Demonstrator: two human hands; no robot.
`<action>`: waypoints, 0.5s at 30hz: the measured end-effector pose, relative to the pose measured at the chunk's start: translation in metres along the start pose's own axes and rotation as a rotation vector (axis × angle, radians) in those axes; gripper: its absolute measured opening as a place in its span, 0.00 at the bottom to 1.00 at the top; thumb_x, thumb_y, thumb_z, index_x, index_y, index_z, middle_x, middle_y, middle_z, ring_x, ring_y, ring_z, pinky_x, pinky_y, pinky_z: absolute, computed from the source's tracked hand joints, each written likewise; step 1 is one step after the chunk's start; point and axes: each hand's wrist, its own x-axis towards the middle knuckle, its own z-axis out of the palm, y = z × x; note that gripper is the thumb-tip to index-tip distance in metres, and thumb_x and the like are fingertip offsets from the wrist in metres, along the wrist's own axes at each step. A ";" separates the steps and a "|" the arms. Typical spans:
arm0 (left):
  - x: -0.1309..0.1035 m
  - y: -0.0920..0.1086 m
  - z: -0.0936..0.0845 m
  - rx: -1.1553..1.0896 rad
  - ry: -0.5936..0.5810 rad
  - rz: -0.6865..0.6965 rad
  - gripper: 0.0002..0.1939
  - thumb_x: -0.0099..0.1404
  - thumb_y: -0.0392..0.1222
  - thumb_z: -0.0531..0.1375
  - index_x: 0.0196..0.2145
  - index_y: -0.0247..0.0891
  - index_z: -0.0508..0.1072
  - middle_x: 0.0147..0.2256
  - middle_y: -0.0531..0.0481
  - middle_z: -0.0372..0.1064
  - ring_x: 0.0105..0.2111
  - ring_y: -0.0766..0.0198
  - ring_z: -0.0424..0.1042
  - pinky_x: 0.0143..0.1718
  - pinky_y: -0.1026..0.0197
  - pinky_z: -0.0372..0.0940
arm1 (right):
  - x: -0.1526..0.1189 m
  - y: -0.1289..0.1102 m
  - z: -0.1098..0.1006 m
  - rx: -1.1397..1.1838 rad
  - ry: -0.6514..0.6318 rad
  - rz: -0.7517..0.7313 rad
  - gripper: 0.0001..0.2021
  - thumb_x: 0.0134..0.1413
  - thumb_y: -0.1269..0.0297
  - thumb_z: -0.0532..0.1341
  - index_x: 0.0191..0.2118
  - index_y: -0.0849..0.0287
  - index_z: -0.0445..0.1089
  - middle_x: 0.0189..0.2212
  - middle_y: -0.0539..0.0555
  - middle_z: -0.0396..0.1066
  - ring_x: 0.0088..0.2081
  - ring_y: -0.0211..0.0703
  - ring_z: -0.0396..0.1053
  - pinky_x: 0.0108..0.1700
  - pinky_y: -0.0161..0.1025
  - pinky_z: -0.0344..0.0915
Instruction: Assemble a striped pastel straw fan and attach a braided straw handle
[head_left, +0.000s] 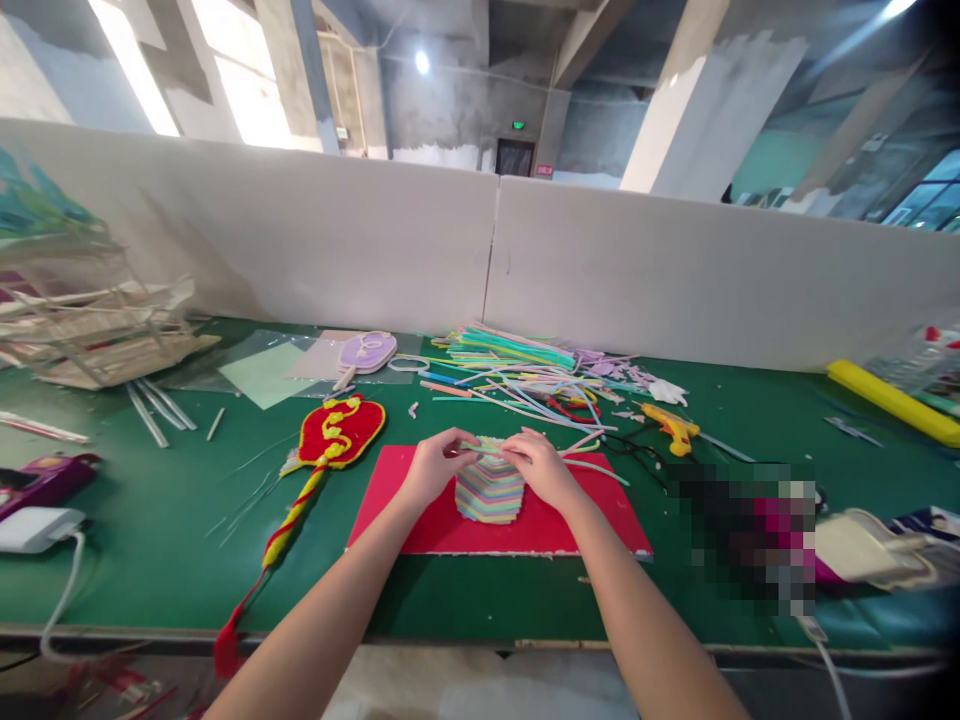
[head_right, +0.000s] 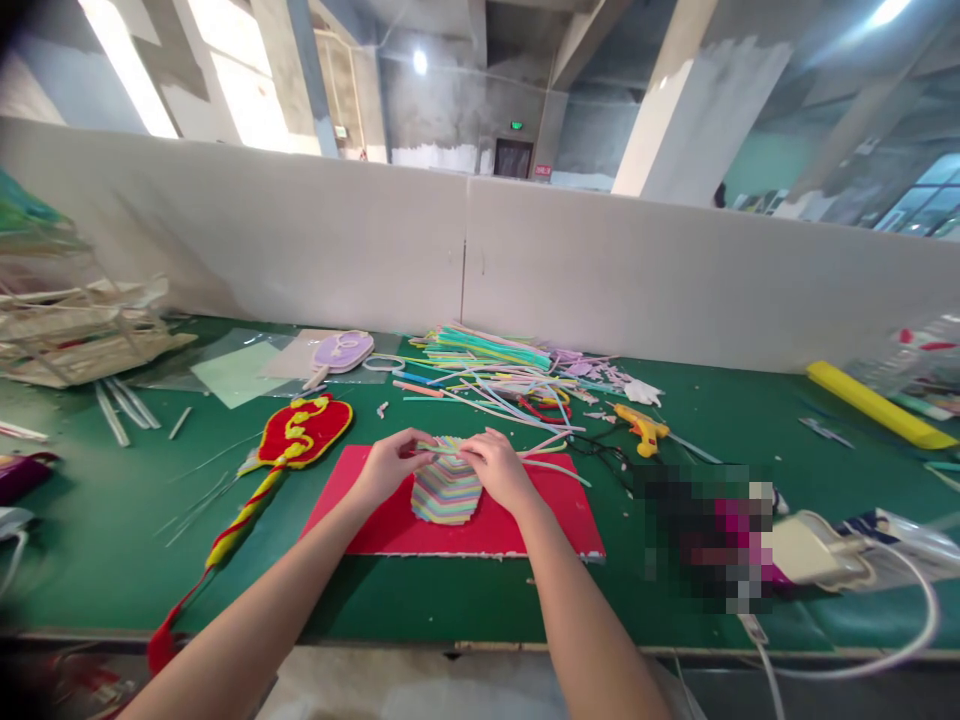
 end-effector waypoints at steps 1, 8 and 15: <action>0.000 0.000 -0.001 0.013 -0.002 0.008 0.11 0.52 0.45 0.62 0.32 0.38 0.75 0.24 0.53 0.69 0.25 0.67 0.65 0.27 0.66 0.60 | 0.000 0.000 -0.001 0.000 0.003 0.001 0.07 0.57 0.63 0.57 0.31 0.55 0.70 0.31 0.51 0.74 0.35 0.40 0.71 0.54 0.50 0.57; -0.004 0.002 -0.002 0.066 0.030 0.004 0.06 0.55 0.40 0.60 0.30 0.40 0.76 0.24 0.53 0.73 0.26 0.64 0.70 0.30 0.64 0.63 | -0.001 -0.016 -0.010 -0.032 -0.008 0.042 0.06 0.56 0.61 0.57 0.37 0.54 0.68 0.34 0.51 0.74 0.39 0.42 0.71 0.56 0.50 0.54; -0.006 0.010 0.003 0.090 0.055 0.083 0.04 0.55 0.40 0.60 0.29 0.39 0.75 0.27 0.52 0.75 0.28 0.64 0.71 0.32 0.65 0.64 | 0.004 -0.035 -0.005 -0.113 -0.110 -0.063 0.12 0.62 0.64 0.49 0.41 0.55 0.69 0.35 0.53 0.73 0.40 0.42 0.69 0.51 0.45 0.57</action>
